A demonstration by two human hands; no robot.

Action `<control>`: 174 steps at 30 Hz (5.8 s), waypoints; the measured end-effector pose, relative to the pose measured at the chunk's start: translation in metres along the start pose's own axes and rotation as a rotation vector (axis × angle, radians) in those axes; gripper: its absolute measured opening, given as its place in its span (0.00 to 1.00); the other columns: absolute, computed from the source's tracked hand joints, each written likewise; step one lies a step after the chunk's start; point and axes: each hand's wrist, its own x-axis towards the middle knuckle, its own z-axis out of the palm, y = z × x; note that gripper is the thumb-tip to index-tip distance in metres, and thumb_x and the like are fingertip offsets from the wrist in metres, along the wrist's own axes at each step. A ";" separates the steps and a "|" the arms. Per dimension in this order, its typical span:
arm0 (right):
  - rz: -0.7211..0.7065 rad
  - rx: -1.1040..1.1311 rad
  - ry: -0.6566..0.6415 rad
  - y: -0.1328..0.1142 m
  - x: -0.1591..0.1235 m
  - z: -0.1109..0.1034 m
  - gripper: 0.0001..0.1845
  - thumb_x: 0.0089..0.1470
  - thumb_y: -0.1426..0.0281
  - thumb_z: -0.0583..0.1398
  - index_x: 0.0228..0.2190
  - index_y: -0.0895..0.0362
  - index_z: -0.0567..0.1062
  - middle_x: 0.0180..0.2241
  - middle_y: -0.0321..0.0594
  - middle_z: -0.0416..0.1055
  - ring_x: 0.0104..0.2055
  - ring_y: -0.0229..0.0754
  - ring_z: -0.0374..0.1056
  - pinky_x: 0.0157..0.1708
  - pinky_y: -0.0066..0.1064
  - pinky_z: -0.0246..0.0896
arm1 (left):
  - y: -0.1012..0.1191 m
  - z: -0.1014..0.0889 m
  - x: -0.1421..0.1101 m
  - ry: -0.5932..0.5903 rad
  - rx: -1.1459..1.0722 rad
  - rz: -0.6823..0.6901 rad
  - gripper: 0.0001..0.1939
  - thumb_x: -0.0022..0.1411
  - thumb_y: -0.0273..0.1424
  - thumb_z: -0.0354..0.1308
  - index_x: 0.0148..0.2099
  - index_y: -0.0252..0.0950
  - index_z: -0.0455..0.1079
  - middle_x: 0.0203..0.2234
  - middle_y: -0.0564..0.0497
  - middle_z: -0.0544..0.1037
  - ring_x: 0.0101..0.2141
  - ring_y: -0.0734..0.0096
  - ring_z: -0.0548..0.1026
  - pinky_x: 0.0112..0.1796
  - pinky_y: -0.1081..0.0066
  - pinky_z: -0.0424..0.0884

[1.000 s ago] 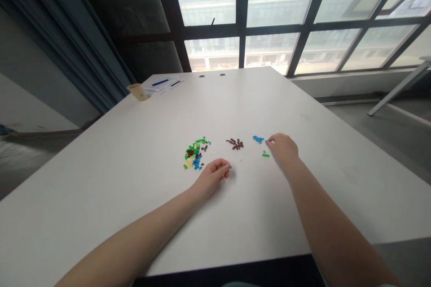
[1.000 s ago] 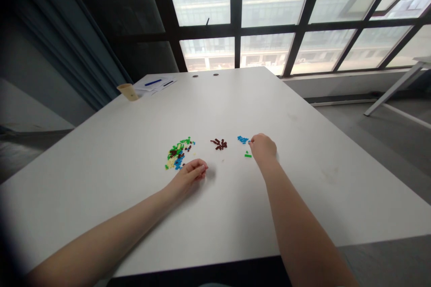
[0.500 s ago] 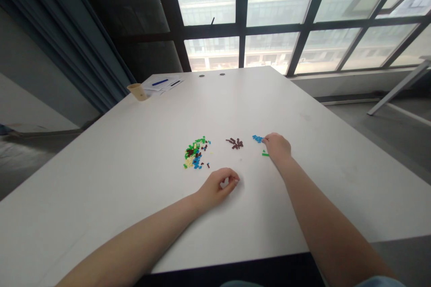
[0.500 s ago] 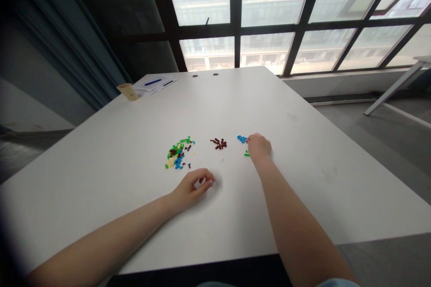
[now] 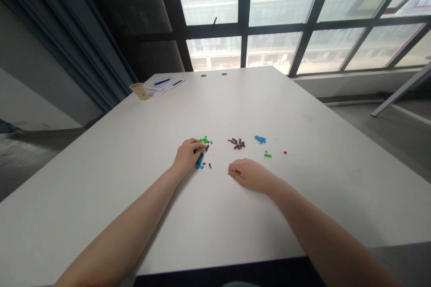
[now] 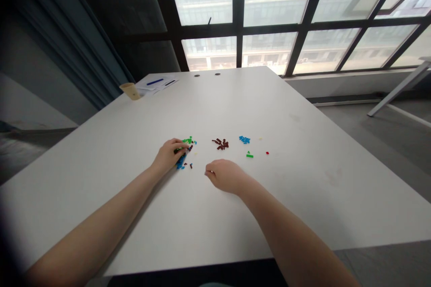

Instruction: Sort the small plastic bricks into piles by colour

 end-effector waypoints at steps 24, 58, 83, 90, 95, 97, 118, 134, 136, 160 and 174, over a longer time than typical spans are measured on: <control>-0.039 -0.087 -0.049 -0.009 -0.001 0.008 0.14 0.56 0.67 0.50 0.27 0.58 0.73 0.28 0.40 0.71 0.30 0.37 0.63 0.29 0.28 0.48 | 0.047 0.007 -0.013 -0.088 -0.947 -0.219 0.09 0.56 0.36 0.55 0.35 0.36 0.68 0.33 0.47 0.76 0.32 0.72 0.70 0.34 0.73 0.63; -0.179 0.135 0.511 -0.003 -0.002 -0.006 0.05 0.50 0.72 0.57 0.30 0.57 0.73 0.27 0.36 0.66 0.29 0.34 0.61 0.31 0.25 0.54 | 0.064 0.020 -0.030 -0.522 -1.412 -0.326 0.20 0.44 0.37 0.67 0.37 0.34 0.64 0.16 0.58 0.69 0.18 0.83 0.60 0.20 0.79 0.49; 0.603 -0.249 0.388 0.061 0.023 0.005 0.13 0.57 0.69 0.52 0.33 0.58 0.75 0.37 0.47 0.69 0.40 0.42 0.65 0.37 0.30 0.57 | 0.098 0.002 -0.055 -1.232 -1.083 0.040 0.18 0.53 0.46 0.57 0.37 0.37 0.66 0.26 0.49 0.78 0.23 0.76 0.67 0.26 0.75 0.62; 0.598 -0.265 0.362 0.061 0.032 0.013 0.14 0.58 0.67 0.52 0.34 0.58 0.75 0.37 0.47 0.69 0.40 0.43 0.65 0.36 0.32 0.57 | 0.097 0.002 -0.053 -1.196 -1.097 0.053 0.18 0.53 0.45 0.57 0.37 0.36 0.67 0.24 0.48 0.78 0.22 0.76 0.67 0.25 0.75 0.61; 0.582 -0.226 0.348 0.064 0.026 0.011 0.14 0.58 0.70 0.50 0.33 0.55 0.76 0.37 0.44 0.69 0.38 0.42 0.66 0.35 0.31 0.56 | 0.090 0.008 -0.048 -0.972 -1.127 0.015 0.16 0.55 0.42 0.57 0.39 0.34 0.65 0.24 0.48 0.76 0.20 0.80 0.62 0.24 0.76 0.59; 0.580 -0.221 0.353 0.063 0.021 0.009 0.15 0.57 0.71 0.50 0.33 0.55 0.76 0.38 0.45 0.70 0.36 0.41 0.66 0.34 0.31 0.56 | 0.079 0.012 -0.040 -0.653 -1.140 -0.054 0.16 0.55 0.40 0.57 0.42 0.36 0.63 0.25 0.51 0.74 0.19 0.81 0.61 0.22 0.77 0.58; -0.005 0.006 0.018 -0.004 0.006 0.019 0.15 0.50 0.77 0.51 0.34 0.56 0.76 0.35 0.40 0.73 0.34 0.38 0.66 0.35 0.29 0.55 | 0.017 0.016 -0.004 0.056 0.158 -0.019 0.13 0.56 0.32 0.51 0.40 0.41 0.75 0.43 0.46 0.71 0.44 0.57 0.66 0.44 0.59 0.63; -0.011 0.031 0.059 -0.005 0.004 0.017 0.15 0.51 0.77 0.51 0.35 0.56 0.76 0.35 0.39 0.73 0.34 0.37 0.65 0.35 0.28 0.54 | 0.023 0.015 -0.007 0.010 0.137 -0.011 0.08 0.56 0.31 0.51 0.34 0.39 0.72 0.37 0.47 0.75 0.42 0.57 0.67 0.40 0.61 0.62; -0.011 0.027 0.062 -0.005 0.003 0.016 0.15 0.51 0.76 0.51 0.35 0.55 0.76 0.35 0.39 0.73 0.33 0.37 0.65 0.35 0.28 0.54 | 0.024 0.014 -0.007 -0.002 0.113 -0.012 0.09 0.56 0.30 0.50 0.35 0.40 0.72 0.36 0.48 0.76 0.42 0.56 0.67 0.40 0.60 0.62; -0.020 0.001 0.064 -0.001 0.005 0.020 0.15 0.51 0.76 0.51 0.34 0.54 0.76 0.33 0.39 0.73 0.34 0.38 0.66 0.37 0.30 0.56 | 0.090 0.007 -0.034 -0.011 -1.005 -0.068 0.06 0.53 0.27 0.57 0.36 0.35 0.65 0.31 0.50 0.73 0.35 0.73 0.73 0.38 0.72 0.69; -0.021 0.000 0.058 -0.002 0.005 0.019 0.15 0.51 0.76 0.51 0.35 0.54 0.76 0.34 0.39 0.74 0.35 0.38 0.66 0.38 0.30 0.56 | 0.088 0.010 -0.038 0.034 -1.032 -0.079 0.12 0.51 0.32 0.61 0.38 0.35 0.66 0.32 0.48 0.75 0.34 0.72 0.73 0.38 0.70 0.69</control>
